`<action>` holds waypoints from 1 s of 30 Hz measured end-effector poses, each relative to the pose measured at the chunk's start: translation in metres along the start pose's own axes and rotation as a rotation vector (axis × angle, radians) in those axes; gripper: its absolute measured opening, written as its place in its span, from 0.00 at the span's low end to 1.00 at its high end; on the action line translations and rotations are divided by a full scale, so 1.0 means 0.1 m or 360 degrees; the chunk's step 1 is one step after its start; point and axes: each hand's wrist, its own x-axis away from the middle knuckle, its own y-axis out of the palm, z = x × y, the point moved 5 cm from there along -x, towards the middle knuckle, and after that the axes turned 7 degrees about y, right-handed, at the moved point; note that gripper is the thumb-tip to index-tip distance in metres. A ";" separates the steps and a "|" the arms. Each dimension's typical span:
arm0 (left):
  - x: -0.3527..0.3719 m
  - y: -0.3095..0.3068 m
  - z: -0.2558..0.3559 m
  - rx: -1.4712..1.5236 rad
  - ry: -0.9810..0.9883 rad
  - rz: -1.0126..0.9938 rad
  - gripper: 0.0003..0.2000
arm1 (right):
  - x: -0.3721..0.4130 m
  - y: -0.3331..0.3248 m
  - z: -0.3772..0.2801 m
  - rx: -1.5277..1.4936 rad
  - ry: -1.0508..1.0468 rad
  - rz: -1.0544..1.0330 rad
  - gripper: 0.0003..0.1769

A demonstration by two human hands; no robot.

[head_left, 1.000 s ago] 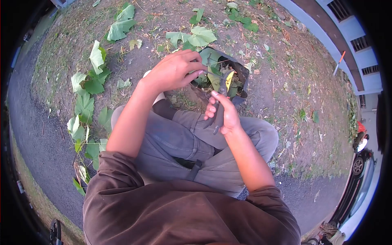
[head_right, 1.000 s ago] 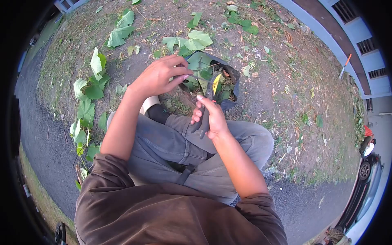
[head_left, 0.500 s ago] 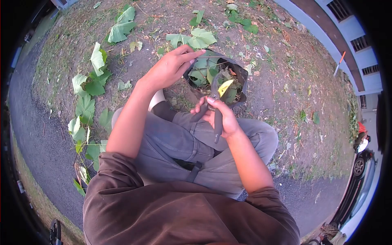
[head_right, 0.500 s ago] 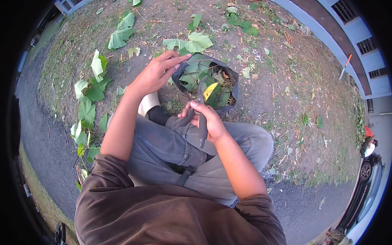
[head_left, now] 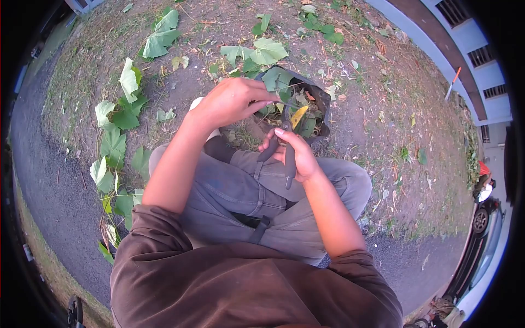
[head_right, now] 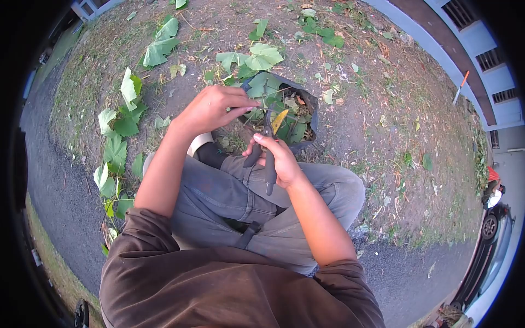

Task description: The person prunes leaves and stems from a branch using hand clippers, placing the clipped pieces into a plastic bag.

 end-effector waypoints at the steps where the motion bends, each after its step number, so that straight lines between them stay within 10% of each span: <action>1: 0.00 0.02 0.01 0.0001 0.0000 -0.0001 0.14 | 0.00 0.00 -0.01 -0.0035 -0.0007 0.0010 0.18; 23: -0.04 0.12 0.06 -0.0398 0.0248 0.0265 0.11 | 0.03 -0.07 -0.05 -0.0189 -0.0040 0.0406 0.21; 30: -0.01 0.00 -0.10 -0.0028 -0.0282 0.0384 0.08 | 0.01 0.05 -0.01 -0.0132 -0.0211 0.0141 0.19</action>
